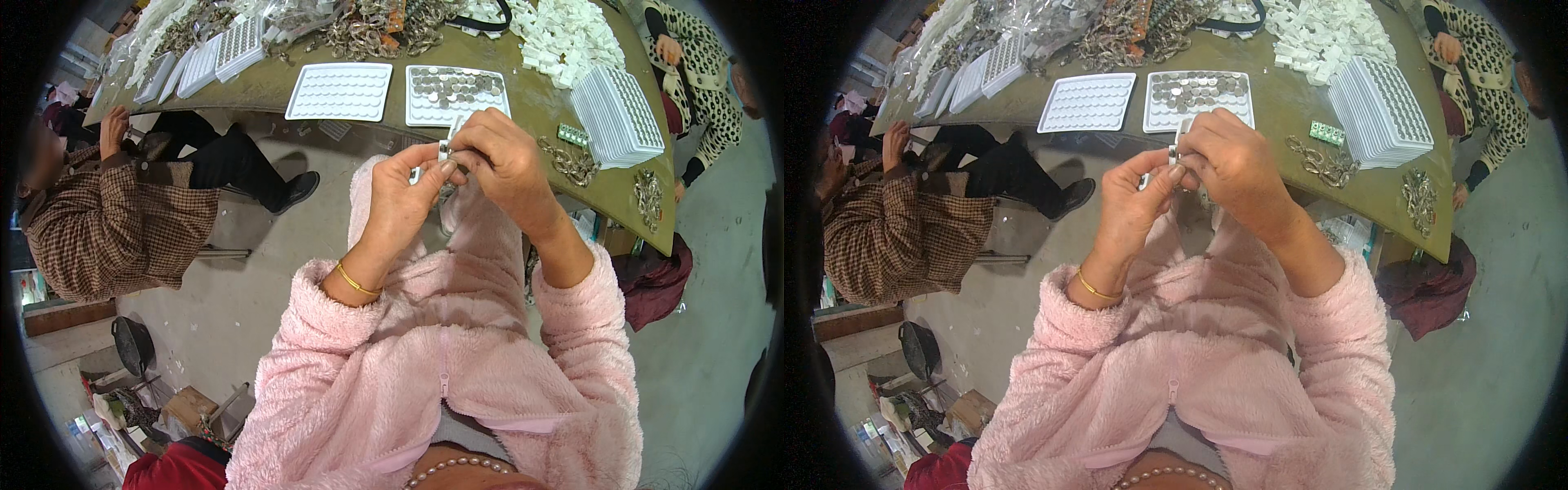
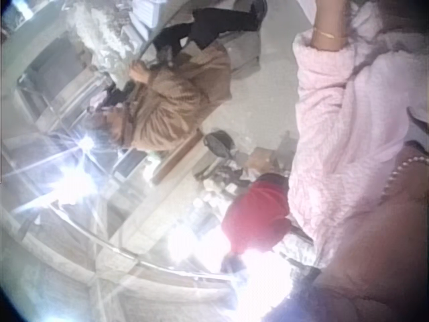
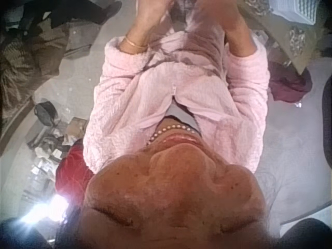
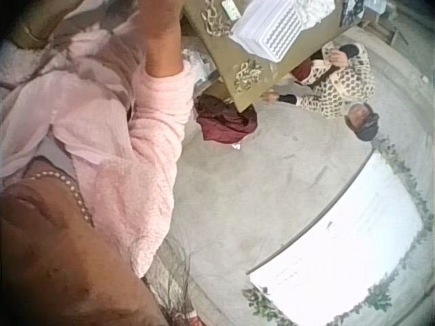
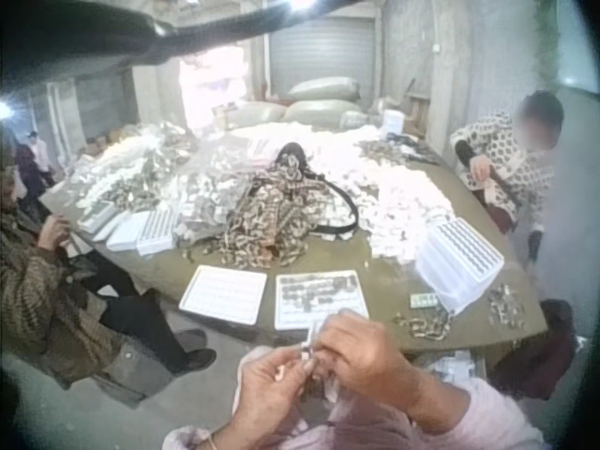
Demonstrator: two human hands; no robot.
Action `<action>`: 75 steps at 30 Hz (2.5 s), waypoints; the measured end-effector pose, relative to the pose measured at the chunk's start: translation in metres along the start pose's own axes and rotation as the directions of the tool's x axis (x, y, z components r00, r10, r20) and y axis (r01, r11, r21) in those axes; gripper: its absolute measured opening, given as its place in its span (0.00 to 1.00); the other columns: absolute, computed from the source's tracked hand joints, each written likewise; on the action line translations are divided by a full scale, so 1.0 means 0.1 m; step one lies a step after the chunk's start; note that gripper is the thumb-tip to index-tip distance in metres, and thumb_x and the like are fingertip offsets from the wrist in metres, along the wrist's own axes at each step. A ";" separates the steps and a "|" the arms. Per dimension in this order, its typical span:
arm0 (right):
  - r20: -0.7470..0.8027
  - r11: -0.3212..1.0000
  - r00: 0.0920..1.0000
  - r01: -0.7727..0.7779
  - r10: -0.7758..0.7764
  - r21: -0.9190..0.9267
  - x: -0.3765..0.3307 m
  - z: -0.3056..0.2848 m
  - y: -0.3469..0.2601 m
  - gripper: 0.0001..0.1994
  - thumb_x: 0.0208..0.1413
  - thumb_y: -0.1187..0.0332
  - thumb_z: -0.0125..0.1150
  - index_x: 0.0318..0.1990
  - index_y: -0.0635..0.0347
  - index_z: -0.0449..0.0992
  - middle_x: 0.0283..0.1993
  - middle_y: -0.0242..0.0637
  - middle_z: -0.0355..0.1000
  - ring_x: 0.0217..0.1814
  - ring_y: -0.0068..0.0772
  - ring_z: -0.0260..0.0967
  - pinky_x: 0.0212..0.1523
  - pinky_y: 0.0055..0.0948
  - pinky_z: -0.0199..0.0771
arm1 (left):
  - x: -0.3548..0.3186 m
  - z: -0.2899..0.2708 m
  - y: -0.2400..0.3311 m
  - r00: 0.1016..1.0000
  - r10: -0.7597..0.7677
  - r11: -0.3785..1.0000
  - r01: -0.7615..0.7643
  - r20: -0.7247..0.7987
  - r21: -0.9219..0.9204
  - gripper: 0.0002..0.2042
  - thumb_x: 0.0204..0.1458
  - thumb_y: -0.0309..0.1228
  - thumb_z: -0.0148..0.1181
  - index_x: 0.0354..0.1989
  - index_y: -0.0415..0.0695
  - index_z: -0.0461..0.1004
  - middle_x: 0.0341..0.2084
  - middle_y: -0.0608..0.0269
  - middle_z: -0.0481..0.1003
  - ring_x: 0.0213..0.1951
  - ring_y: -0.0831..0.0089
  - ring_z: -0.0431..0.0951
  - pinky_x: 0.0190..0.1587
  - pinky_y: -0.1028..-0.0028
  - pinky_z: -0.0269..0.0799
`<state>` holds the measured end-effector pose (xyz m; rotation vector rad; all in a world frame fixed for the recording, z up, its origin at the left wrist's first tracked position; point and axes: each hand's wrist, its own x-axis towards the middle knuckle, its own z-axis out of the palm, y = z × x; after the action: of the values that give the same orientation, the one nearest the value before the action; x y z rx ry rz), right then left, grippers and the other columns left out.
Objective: The person assembles small LED modules by inserting metal contacts into white plastic housings and testing each unit with a battery to confirm illumination. Completed modules are placed into a white tray on the table.
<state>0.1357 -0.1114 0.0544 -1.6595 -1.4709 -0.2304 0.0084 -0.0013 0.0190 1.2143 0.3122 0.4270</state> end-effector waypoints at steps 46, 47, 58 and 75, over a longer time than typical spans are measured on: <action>0.036 0.967 0.999 -0.026 0.017 0.253 -0.03 0.04 0.00 0.07 0.52 0.81 0.60 0.39 0.67 0.78 0.34 0.40 0.73 0.36 0.37 0.71 0.38 0.31 0.71 | 0.05 -0.12 -0.09 0.962 0.266 0.935 -0.239 -0.070 0.262 0.09 0.55 0.23 0.66 0.43 0.35 0.81 0.25 0.76 0.73 0.28 0.88 0.66 0.30 0.86 0.61; -0.023 0.946 0.990 -0.129 0.142 0.298 -0.05 0.03 -0.02 0.06 0.53 0.80 0.60 0.39 0.67 0.78 0.34 0.38 0.73 0.36 0.33 0.71 0.38 0.29 0.71 | 0.04 -0.13 -0.08 0.964 0.256 0.934 -0.228 -0.070 0.275 0.08 0.55 0.24 0.66 0.42 0.35 0.81 0.24 0.75 0.73 0.27 0.88 0.66 0.29 0.85 0.61; 0.273 0.640 0.844 -0.531 0.462 0.555 -0.14 -0.23 -0.05 0.08 0.56 0.71 0.66 0.36 0.68 0.81 0.33 0.31 0.76 0.36 0.17 0.70 0.35 0.19 0.69 | -0.12 -0.06 0.11 0.925 -0.243 0.947 0.291 0.291 -0.137 0.10 0.61 0.30 0.61 0.44 0.37 0.80 0.21 0.73 0.71 0.20 0.87 0.58 0.22 0.84 0.52; -0.104 0.970 0.993 -0.031 0.058 0.243 -0.41 0.12 -0.01 0.16 0.52 0.71 0.67 0.49 0.64 0.80 0.45 0.40 0.75 0.45 0.34 0.71 0.43 0.29 0.70 | -0.16 0.13 -0.15 0.953 -0.299 0.815 0.285 0.054 -0.504 0.14 0.60 0.40 0.63 0.40 0.41 0.76 0.22 0.73 0.69 0.20 0.86 0.62 0.21 0.84 0.56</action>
<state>0.1188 -0.1319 0.0208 -1.4592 -1.3213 -0.1113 0.0021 -0.0240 0.0092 0.6255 0.3759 0.2333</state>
